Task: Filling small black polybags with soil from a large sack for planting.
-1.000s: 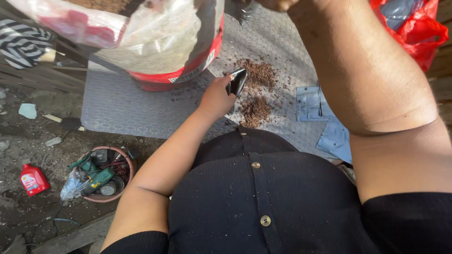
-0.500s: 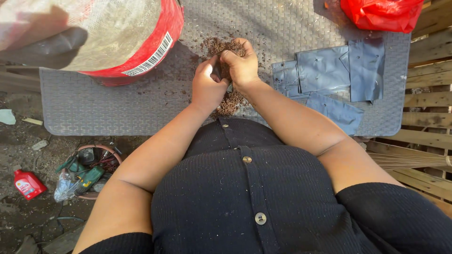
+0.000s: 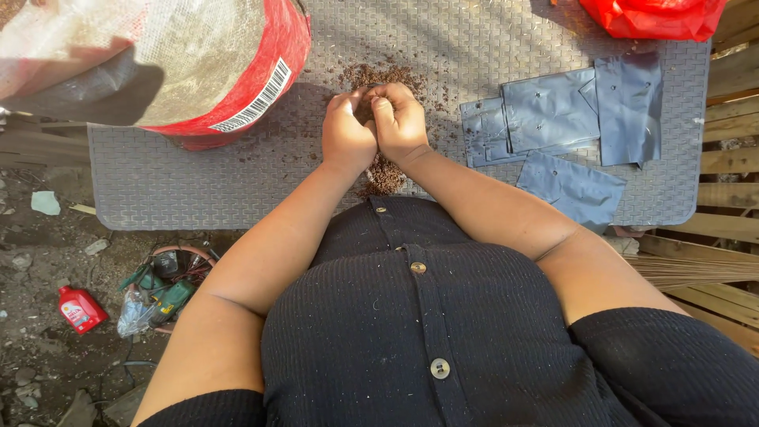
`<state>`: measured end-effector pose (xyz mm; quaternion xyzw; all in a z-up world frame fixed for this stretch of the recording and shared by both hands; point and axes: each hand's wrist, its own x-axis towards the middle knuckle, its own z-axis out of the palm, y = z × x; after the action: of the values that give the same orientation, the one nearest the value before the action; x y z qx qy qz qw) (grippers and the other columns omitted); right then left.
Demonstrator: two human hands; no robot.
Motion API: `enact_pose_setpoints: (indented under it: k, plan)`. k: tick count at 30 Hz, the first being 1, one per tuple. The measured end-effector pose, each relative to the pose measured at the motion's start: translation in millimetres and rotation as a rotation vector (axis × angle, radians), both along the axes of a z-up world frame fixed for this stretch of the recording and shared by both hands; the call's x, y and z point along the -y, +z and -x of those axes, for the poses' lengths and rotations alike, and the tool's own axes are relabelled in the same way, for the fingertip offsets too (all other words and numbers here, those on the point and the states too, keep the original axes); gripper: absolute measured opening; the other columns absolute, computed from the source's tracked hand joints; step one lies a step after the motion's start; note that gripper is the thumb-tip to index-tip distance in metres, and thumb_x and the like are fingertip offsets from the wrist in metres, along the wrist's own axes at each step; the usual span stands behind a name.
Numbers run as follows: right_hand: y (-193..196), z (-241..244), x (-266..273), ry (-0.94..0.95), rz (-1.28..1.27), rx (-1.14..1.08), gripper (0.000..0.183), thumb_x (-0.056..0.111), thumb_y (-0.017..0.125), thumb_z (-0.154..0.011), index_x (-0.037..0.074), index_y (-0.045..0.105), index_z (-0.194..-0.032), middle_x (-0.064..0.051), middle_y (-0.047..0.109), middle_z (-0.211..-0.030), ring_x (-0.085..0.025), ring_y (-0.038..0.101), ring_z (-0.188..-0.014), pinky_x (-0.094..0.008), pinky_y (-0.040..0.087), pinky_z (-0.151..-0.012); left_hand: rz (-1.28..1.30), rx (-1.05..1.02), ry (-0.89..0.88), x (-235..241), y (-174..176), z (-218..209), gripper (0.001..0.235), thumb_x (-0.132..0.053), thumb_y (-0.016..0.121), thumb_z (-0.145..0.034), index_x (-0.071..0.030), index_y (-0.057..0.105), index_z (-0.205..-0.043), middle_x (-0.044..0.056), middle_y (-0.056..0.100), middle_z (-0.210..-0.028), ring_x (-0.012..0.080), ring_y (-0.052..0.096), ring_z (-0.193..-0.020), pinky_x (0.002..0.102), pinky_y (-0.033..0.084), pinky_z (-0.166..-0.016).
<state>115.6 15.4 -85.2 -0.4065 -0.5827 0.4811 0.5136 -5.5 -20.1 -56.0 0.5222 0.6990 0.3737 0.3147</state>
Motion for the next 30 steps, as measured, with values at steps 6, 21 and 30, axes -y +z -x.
enact_pose_setpoints:
  k: [6, 21, 30]
  plan:
    - [22, -1, -23, 0.139, 0.119, 0.772, 0.023, 0.016, 0.061, -0.086, 0.005, 0.077, -0.098, -0.021, 0.074, -0.098, -0.036, 0.071, -0.093, -0.041, 0.056, -0.087, -0.074, -0.205, -0.090, 1, -9, 4, 0.049, -0.019, 0.075, -0.084, -0.007, 0.067, -0.130, 0.017, 0.062, -0.132, 0.0344, 0.059, -0.126, 0.040, 0.046, -0.106]
    - [58, -45, -28, 0.326, 0.504, 1.298, 0.052, 0.058, 0.061, -0.094, 0.011, 0.072, -0.113, -0.012, 0.073, -0.101, -0.029, 0.070, -0.100, -0.043, 0.053, -0.092, 0.145, -0.115, -0.108, 3, 21, 22, 0.026, -0.024, 0.070, -0.088, -0.019, 0.079, -0.112, 0.006, 0.075, -0.111, 0.0254, 0.072, -0.104, 0.035, 0.055, -0.091]
    - [69, -54, -23, 0.310, 0.307, 0.831, 0.062, 0.062, 0.060, -0.096, 0.008, 0.062, -0.127, -0.016, 0.068, -0.117, -0.030, 0.066, -0.111, -0.044, 0.053, -0.101, -0.092, -0.415, -0.234, 14, 18, 58, 0.028, -0.008, 0.064, -0.081, -0.018, 0.086, -0.096, 0.016, 0.068, -0.130, 0.0364, 0.067, -0.111, 0.042, 0.052, -0.094]
